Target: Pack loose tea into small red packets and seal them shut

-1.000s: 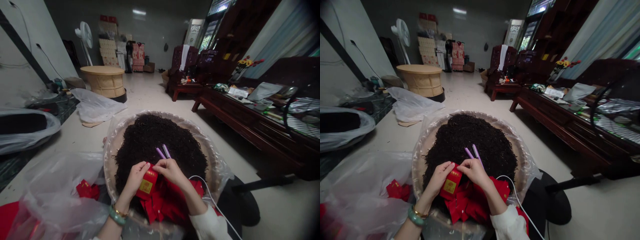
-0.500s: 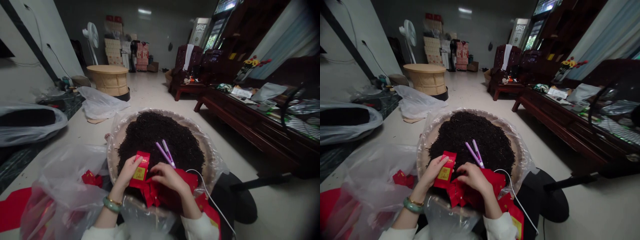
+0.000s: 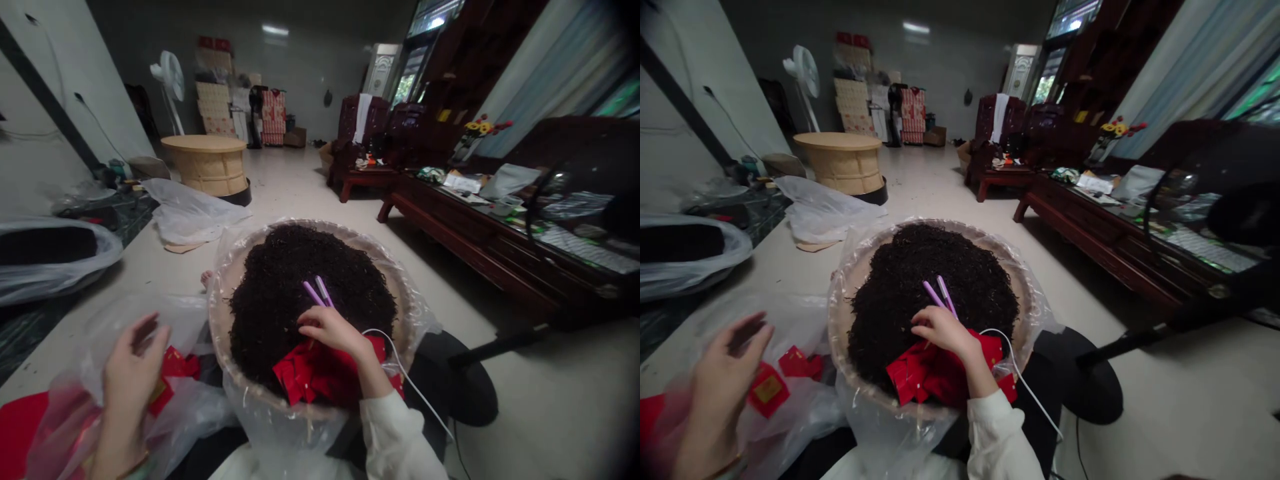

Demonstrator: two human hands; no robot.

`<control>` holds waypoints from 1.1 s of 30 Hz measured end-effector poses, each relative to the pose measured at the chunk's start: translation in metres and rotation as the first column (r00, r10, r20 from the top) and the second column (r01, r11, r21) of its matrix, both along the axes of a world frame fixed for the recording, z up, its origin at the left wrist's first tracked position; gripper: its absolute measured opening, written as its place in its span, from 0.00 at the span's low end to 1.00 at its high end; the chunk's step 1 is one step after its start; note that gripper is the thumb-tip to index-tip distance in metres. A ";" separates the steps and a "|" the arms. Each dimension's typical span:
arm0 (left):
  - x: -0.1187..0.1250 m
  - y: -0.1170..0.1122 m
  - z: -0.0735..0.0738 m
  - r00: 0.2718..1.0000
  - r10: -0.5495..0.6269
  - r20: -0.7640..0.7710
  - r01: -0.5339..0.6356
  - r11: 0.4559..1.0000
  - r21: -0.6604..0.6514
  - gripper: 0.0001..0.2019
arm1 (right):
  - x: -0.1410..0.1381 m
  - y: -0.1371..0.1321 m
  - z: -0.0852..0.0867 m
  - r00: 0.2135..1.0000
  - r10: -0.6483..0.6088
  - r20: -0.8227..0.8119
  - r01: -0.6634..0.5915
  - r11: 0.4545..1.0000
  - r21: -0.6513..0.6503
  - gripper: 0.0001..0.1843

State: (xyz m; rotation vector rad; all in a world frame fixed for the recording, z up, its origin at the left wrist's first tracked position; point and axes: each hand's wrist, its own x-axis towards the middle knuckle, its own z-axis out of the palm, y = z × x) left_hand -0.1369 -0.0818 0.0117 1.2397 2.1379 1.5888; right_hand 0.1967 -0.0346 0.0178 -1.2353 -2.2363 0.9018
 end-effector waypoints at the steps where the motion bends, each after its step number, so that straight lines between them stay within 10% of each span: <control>1: 0.024 -0.001 0.000 0.984 -0.157 0.086 0.159 0.987 -0.016 0.19 | 0.004 0.000 0.004 0.999 -0.025 -0.027 0.026 1.000 0.014 0.08; 3: 0.086 -0.007 0.000 0.839 -0.516 0.171 0.533 0.843 -0.076 0.17 | 0.014 -0.002 0.010 0.992 -0.093 -0.087 0.096 0.995 0.026 0.08; 7: 0.195 -0.027 -0.004 0.346 -0.934 0.082 0.923 0.324 -0.206 0.16 | 0.031 -0.006 0.013 0.965 -0.213 -0.152 0.217 0.976 0.014 0.10; 11: 0.214 -0.032 -0.015 0.330 -0.936 -0.124 0.885 0.352 -0.304 0.15 | 0.042 -0.016 0.012 0.955 -0.260 -0.141 0.263 0.965 -0.001 0.10; 20: 0.151 -0.011 -0.047 0.600 -0.782 -0.169 0.746 0.623 -0.234 0.09 | 0.047 -0.048 0.004 0.914 -0.384 -0.132 0.386 0.923 -0.009 0.09; 30: 0.153 -0.017 -0.057 0.604 -0.733 -0.313 0.734 0.665 -0.140 0.06 | 0.056 -0.031 -0.016 0.891 -0.445 -0.089 0.447 0.894 0.010 0.11; 33: 0.183 -0.032 -0.045 0.454 -0.808 -0.376 0.847 0.522 -0.100 0.07 | 0.065 -0.025 -0.011 0.883 -0.459 -0.102 0.464 0.886 0.028 0.11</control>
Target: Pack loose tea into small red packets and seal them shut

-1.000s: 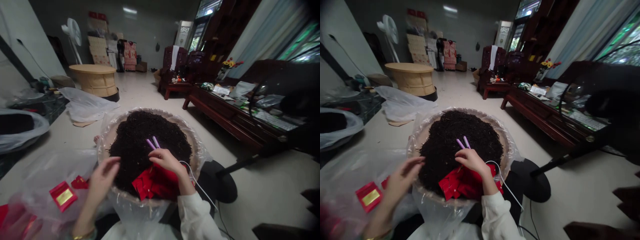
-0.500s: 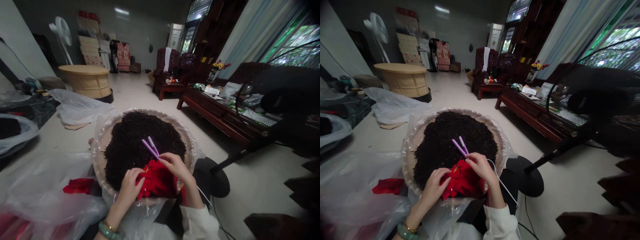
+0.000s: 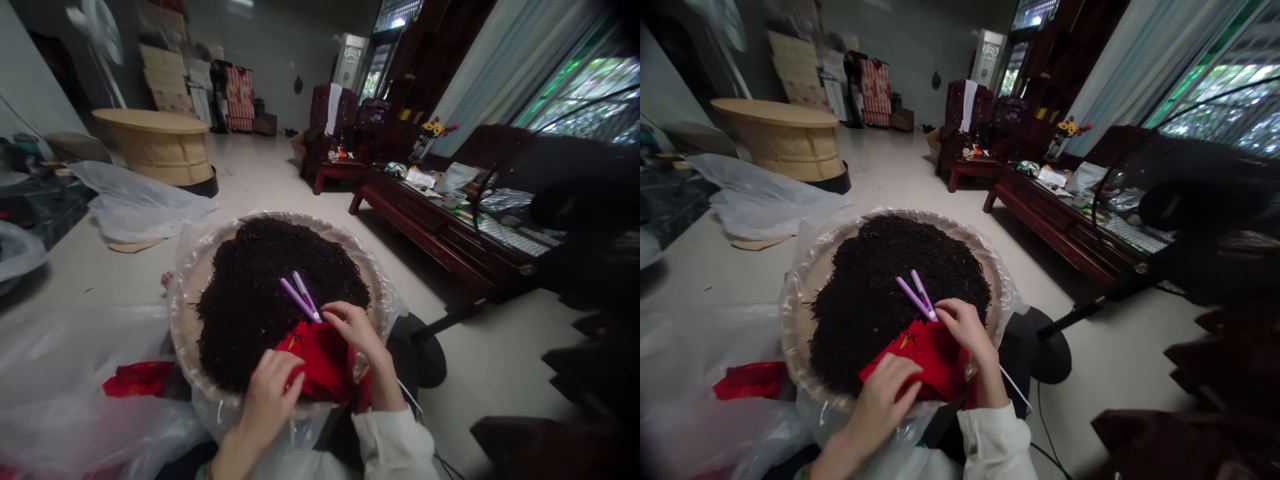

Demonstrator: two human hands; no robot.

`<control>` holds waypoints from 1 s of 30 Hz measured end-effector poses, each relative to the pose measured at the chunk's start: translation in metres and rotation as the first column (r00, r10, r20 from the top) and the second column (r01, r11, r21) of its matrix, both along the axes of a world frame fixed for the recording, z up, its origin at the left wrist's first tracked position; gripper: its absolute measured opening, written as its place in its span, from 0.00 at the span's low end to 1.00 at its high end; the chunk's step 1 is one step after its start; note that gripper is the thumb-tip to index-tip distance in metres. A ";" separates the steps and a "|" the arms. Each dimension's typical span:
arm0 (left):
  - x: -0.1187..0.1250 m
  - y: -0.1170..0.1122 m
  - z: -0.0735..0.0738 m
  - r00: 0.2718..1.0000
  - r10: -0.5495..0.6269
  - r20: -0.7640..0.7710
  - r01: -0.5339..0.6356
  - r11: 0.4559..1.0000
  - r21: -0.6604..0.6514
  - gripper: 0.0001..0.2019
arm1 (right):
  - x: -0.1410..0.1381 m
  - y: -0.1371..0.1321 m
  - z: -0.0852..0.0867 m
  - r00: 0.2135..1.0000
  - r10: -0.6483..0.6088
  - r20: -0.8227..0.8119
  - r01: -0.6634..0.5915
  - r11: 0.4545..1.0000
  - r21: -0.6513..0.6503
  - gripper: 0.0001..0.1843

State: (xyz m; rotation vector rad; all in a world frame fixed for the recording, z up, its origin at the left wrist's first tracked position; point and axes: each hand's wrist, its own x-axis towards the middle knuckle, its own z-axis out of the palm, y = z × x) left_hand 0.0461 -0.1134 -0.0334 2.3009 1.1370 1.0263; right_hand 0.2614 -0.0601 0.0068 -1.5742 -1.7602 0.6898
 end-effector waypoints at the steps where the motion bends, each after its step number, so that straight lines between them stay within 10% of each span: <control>1: 0.013 -0.005 0.004 0.994 -0.096 -0.051 0.096 0.995 -0.002 0.07 | 0.002 0.001 0.002 1.000 -0.017 -0.011 0.017 1.000 0.007 0.11; 8: 0.094 -0.018 -0.002 0.859 -0.293 -0.420 0.394 0.902 0.176 0.09 | 0.006 -0.001 0.013 0.992 -0.076 -0.097 0.077 0.997 0.007 0.12; 14: 0.088 0.005 -0.004 0.903 -0.407 -0.139 0.426 0.891 0.155 0.10 | 0.015 -0.009 0.025 0.974 -0.088 -0.207 0.095 0.995 0.026 0.14; 17: 0.057 0.027 0.010 0.955 -0.114 0.274 0.176 0.961 -0.213 0.10 | 0.014 -0.015 0.035 0.951 -0.068 -0.302 0.083 0.996 0.037 0.17; 21: 0.017 0.050 0.022 0.762 0.344 0.549 0.177 0.704 -0.687 0.18 | -0.015 -0.018 0.037 0.972 0.147 -0.184 -0.128 0.985 0.112 0.14; 24: -0.004 0.055 0.023 0.740 0.391 0.548 0.195 0.655 -0.730 0.19 | -0.045 -0.014 0.026 0.968 0.239 -0.076 -0.226 0.962 0.152 0.20; 30: -0.029 0.051 0.019 0.788 0.372 0.491 0.085 0.724 -0.685 0.17 | -0.081 0.005 0.004 0.918 0.360 0.164 -0.394 0.873 0.287 0.35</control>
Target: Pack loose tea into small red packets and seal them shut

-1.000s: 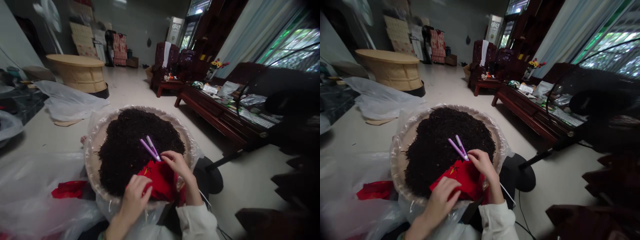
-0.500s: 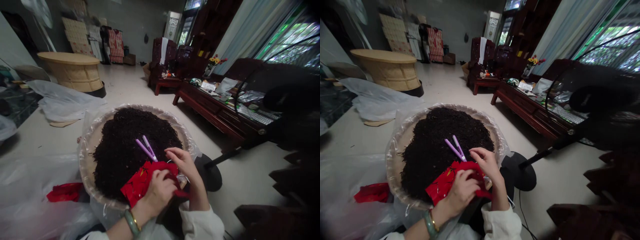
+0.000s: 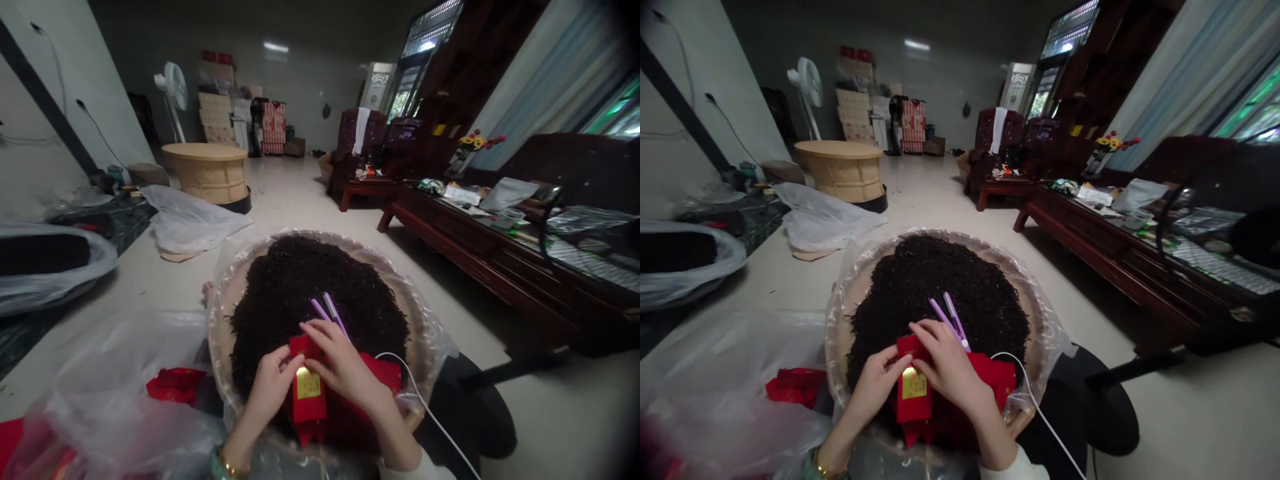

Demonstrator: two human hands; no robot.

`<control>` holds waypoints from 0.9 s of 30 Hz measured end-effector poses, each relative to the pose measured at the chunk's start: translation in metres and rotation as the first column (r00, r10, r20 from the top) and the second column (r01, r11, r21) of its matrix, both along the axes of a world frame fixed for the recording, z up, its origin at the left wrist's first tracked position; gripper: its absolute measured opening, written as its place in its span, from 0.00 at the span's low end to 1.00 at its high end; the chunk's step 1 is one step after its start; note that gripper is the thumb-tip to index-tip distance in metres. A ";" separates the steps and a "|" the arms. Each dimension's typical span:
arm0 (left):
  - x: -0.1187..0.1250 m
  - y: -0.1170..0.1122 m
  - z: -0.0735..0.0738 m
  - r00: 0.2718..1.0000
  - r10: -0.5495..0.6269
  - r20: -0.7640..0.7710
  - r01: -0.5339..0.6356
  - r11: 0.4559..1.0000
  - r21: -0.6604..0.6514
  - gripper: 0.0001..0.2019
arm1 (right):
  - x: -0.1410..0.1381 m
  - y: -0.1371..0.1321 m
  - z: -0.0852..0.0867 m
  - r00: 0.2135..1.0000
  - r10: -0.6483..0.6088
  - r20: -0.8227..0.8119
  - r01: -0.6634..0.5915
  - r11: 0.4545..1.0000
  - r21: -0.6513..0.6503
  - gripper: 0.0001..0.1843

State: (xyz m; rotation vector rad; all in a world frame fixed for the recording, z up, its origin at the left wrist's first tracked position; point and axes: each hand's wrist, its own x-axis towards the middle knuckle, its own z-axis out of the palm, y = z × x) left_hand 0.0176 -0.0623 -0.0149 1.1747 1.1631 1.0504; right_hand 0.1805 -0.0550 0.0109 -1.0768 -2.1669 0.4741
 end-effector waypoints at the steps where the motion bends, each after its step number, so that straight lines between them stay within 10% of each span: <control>1: -0.003 0.000 -0.002 1.000 0.019 0.010 -0.019 1.000 0.001 0.17 | -0.005 0.003 -0.003 1.000 0.006 0.022 -0.006 0.999 0.038 0.33; 10: -0.016 0.003 -0.017 0.991 0.099 0.091 -0.094 0.994 -0.053 0.21 | -0.039 0.003 -0.040 0.981 -0.194 0.000 0.170 0.859 0.482 0.13; 27: -0.031 0.007 -0.007 0.984 0.011 0.175 0.018 0.986 -0.164 0.26 | -0.029 0.009 -0.002 0.994 0.041 0.106 -0.079 0.917 0.391 0.11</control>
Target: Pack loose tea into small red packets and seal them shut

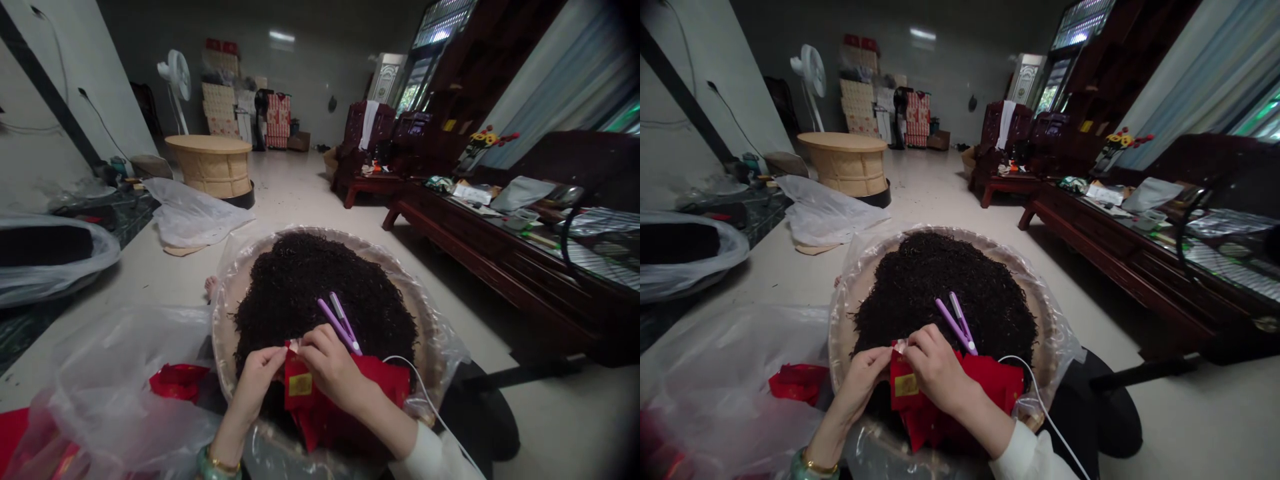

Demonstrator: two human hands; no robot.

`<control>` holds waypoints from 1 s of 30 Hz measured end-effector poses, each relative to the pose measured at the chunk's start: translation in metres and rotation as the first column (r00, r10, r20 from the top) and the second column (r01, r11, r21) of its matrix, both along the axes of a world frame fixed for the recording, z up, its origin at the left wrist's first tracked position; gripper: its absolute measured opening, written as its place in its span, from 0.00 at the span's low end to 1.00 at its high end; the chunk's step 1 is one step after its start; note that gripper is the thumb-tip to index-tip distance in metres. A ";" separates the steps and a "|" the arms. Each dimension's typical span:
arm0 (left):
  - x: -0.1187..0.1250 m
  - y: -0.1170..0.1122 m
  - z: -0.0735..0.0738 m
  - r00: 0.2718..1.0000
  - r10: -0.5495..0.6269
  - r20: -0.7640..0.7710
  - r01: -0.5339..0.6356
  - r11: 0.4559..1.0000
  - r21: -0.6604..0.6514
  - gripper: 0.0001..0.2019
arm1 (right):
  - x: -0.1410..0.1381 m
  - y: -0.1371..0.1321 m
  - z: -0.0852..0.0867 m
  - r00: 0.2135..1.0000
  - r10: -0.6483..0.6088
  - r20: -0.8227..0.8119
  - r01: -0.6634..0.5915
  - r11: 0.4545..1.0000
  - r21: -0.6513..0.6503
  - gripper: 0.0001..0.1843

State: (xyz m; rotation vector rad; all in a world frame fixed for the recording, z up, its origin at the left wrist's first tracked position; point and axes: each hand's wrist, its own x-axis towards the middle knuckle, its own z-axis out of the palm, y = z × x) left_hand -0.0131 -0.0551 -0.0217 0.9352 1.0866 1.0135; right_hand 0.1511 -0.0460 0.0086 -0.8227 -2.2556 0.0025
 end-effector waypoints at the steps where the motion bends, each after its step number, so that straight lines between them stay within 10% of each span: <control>1: 0.000 0.001 0.000 1.000 0.005 -0.024 -0.005 1.000 0.012 0.24 | 0.000 0.001 0.000 0.999 0.034 0.038 -0.034 0.999 -0.004 0.11; 9: -0.004 0.009 0.010 0.867 0.320 -0.382 -0.152 0.900 0.408 0.12 | -0.006 0.003 0.005 0.985 0.084 0.154 -0.054 0.980 -0.191 0.05; 20: -0.019 0.032 0.008 0.699 0.452 -0.554 0.096 0.708 0.699 0.12 | -0.004 0.029 -0.008 0.977 -0.140 -0.159 -0.003 0.740 -0.672 0.20; 26: -0.030 0.040 -0.015 0.777 0.308 -0.549 0.064 0.829 0.555 0.15 | 0.001 0.032 0.002 0.810 -0.129 -0.571 -0.473 0.431 -0.768 0.21; 30: -0.029 0.039 -0.021 0.745 0.339 -0.574 0.100 0.795 0.598 0.16 | 0.005 0.034 0.004 0.827 -0.101 -0.553 -0.521 0.232 -0.821 0.27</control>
